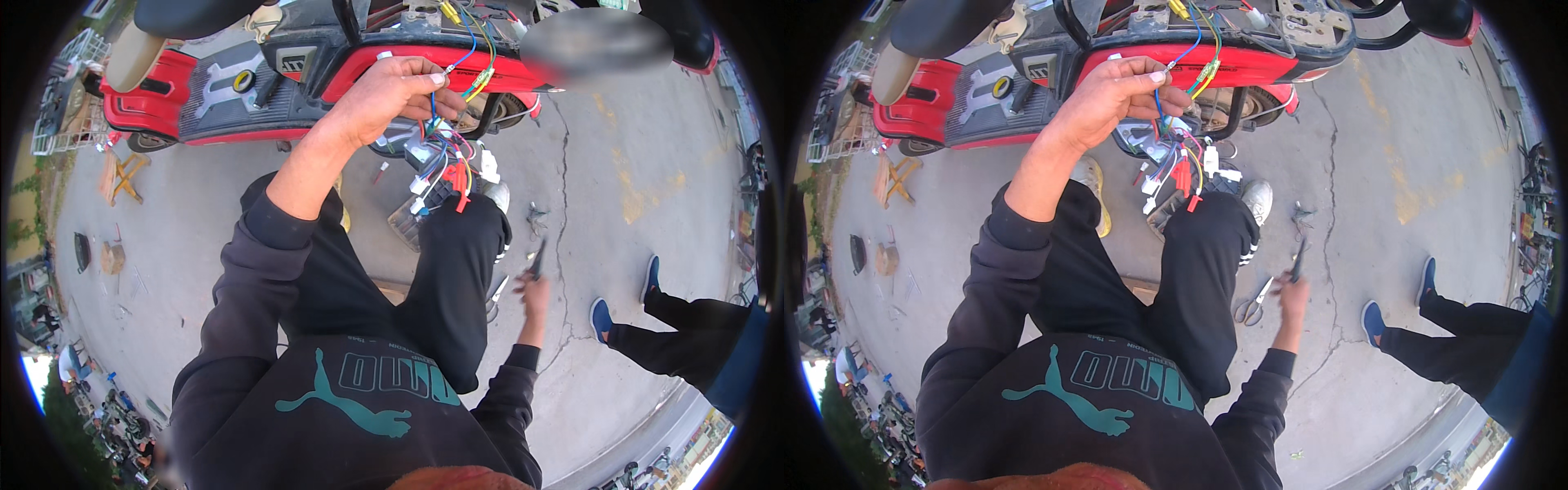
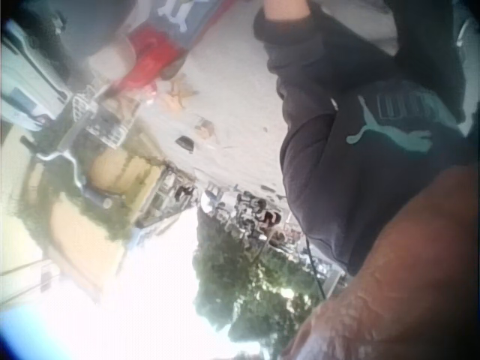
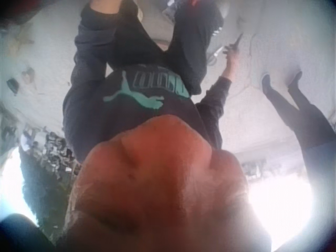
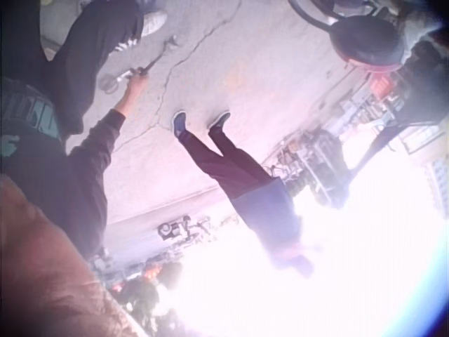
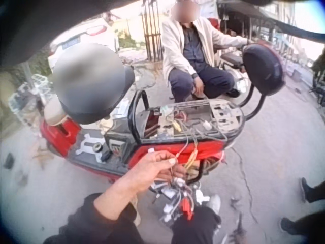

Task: The person repairs the electrical wiring of a red electric scooter. They strip the insulation from several colored wires using pliers and connect them to white plastic connectors. The person works on the wiring harness located under the scooter's seat.

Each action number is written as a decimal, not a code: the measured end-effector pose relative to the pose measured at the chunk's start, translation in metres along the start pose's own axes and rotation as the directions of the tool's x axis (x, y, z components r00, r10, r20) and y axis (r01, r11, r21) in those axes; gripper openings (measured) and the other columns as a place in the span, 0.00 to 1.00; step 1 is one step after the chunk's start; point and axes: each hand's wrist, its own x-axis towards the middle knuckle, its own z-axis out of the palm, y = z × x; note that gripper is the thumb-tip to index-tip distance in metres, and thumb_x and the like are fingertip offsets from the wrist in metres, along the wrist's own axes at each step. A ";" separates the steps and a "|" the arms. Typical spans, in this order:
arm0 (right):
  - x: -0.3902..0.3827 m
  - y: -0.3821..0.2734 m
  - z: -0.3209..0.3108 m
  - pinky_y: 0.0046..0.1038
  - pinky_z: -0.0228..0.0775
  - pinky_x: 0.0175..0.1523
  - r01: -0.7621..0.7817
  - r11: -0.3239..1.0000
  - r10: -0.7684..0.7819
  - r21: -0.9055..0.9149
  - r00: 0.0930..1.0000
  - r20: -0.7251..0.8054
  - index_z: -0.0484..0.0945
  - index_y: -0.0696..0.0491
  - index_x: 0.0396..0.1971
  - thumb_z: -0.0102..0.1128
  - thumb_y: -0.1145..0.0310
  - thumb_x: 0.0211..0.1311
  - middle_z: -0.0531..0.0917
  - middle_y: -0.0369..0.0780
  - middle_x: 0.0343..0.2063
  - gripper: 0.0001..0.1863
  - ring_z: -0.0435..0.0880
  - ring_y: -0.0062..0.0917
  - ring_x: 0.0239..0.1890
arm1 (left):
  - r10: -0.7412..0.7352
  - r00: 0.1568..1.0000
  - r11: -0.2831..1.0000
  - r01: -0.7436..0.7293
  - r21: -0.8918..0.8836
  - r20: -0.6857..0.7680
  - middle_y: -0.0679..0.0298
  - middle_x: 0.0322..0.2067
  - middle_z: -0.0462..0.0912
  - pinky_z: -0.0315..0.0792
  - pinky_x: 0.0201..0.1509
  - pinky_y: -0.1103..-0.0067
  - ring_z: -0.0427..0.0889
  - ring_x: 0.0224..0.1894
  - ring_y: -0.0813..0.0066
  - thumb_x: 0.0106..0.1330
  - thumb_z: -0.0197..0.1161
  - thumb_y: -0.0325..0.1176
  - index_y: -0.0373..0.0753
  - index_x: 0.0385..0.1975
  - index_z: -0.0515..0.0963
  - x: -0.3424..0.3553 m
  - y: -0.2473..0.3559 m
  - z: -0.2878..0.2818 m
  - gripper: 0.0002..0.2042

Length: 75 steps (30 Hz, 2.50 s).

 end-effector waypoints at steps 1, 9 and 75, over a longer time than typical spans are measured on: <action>0.006 0.048 0.020 0.24 0.64 0.19 -0.173 0.984 0.169 0.045 0.982 0.086 0.78 0.59 0.46 0.54 0.75 0.67 0.89 0.44 0.31 0.10 0.84 0.24 0.21 | -0.010 1.000 1.000 0.010 -0.009 0.007 0.50 0.45 0.88 0.83 0.53 0.72 0.90 0.47 0.63 0.78 0.57 0.37 0.34 0.48 0.78 0.000 -0.002 0.000 0.12; 0.048 0.219 0.055 0.41 0.74 0.59 -0.003 0.932 0.066 -0.362 0.985 0.162 0.82 0.63 0.50 0.65 0.60 0.64 0.87 0.54 0.48 0.23 0.84 0.44 0.56 | 0.038 0.995 0.999 -0.035 -0.030 0.097 0.48 0.47 0.88 0.83 0.52 0.74 0.90 0.48 0.63 0.77 0.58 0.36 0.34 0.49 0.77 0.007 -0.002 0.005 0.11; -0.113 -0.341 0.178 0.21 0.75 0.41 0.517 0.529 -0.618 0.672 0.778 -0.112 0.84 0.66 0.41 0.70 0.67 0.68 0.86 0.37 0.32 0.14 0.80 0.15 0.34 | 0.156 0.977 0.986 -0.164 -0.043 -0.148 0.64 0.40 0.85 0.80 0.50 0.80 0.84 0.42 0.81 0.73 0.64 0.25 0.31 0.48 0.78 -0.038 -0.053 0.027 0.08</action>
